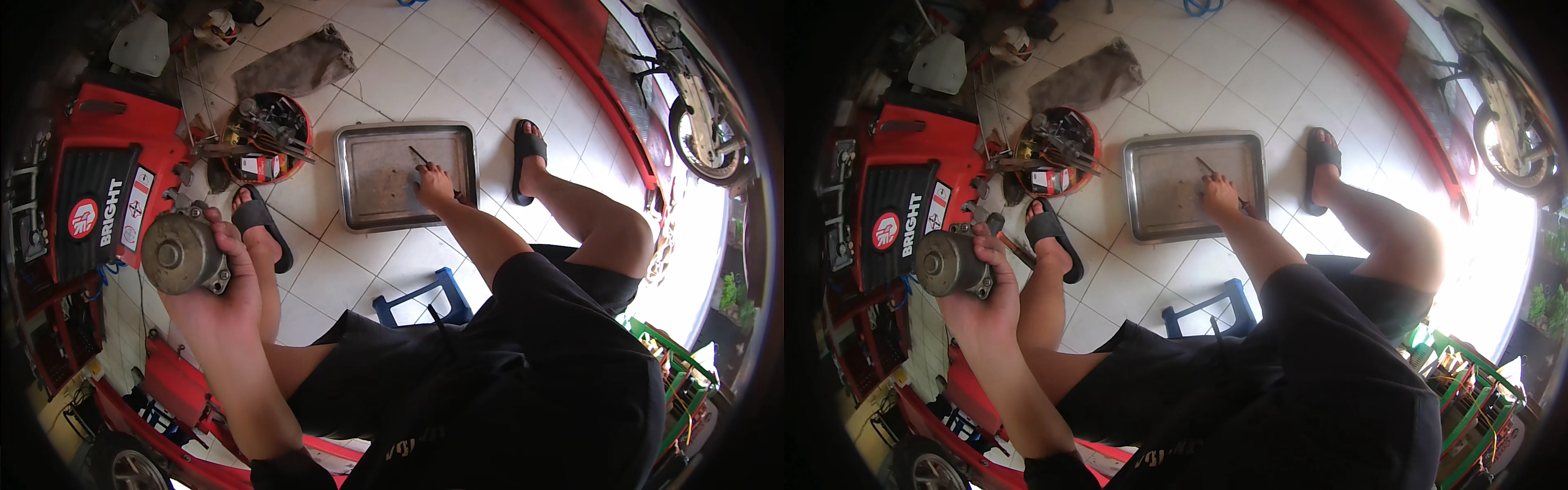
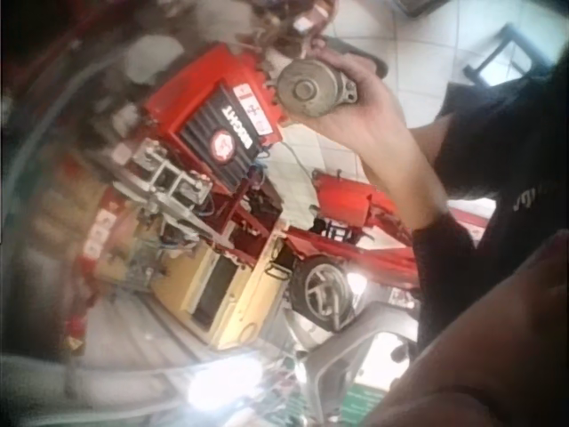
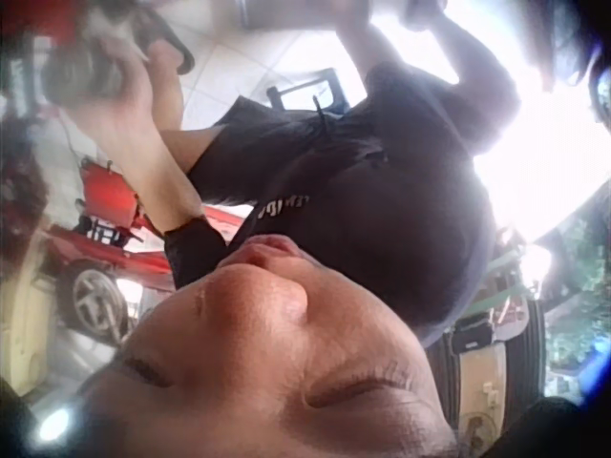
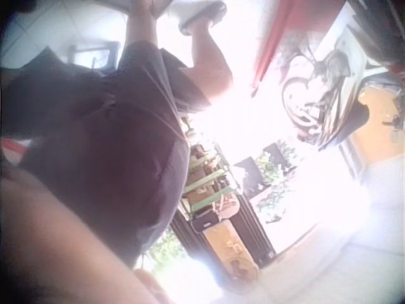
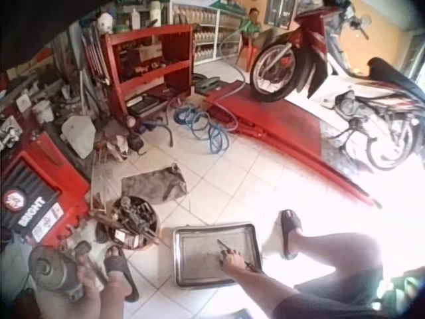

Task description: The person holds a cylindrical motor component and uses a screwdriver to pry and scrape at its surface. They rotate the object to access different sides and continue the prying action over a metal tray.

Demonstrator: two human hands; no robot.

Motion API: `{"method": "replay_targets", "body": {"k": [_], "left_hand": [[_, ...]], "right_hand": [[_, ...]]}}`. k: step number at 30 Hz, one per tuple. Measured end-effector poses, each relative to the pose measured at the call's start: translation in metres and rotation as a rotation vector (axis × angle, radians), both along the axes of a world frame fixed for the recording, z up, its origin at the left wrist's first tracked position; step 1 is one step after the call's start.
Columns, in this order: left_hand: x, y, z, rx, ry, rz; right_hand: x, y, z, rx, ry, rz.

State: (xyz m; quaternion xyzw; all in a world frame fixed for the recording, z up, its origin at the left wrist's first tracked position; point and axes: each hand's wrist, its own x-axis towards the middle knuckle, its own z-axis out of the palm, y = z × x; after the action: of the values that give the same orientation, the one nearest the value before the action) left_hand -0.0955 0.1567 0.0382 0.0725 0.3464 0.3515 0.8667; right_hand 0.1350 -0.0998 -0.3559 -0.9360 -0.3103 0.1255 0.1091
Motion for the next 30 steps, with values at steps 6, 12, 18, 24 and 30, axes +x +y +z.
{"method": "replay_targets", "body": {"k": [6, 12, 18, 24, 30], "left_hand": [[0.006, -0.005, 0.001, -0.076, -0.025, -0.005], [0.012, 0.002, -0.004, -0.071, 0.022, -0.033], [0.033, -0.004, 0.007, -0.063, 0.143, 0.078], [0.053, -0.04, 0.031, 0.103, 0.078, 0.06], [0.053, -0.067, 0.032, 0.201, -0.171, -0.097]], "right_hand": [[0.006, 0.069, -0.025, 0.004, 0.222, 0.097], [-0.002, 0.081, -0.036, -0.034, 0.276, 0.056], [0.027, 0.072, 0.004, 0.222, 0.306, -0.02], [0.067, 0.062, 0.14, 0.492, 0.898, -0.237], [0.047, 0.03, 0.287, 0.721, 1.245, -0.256]]}}
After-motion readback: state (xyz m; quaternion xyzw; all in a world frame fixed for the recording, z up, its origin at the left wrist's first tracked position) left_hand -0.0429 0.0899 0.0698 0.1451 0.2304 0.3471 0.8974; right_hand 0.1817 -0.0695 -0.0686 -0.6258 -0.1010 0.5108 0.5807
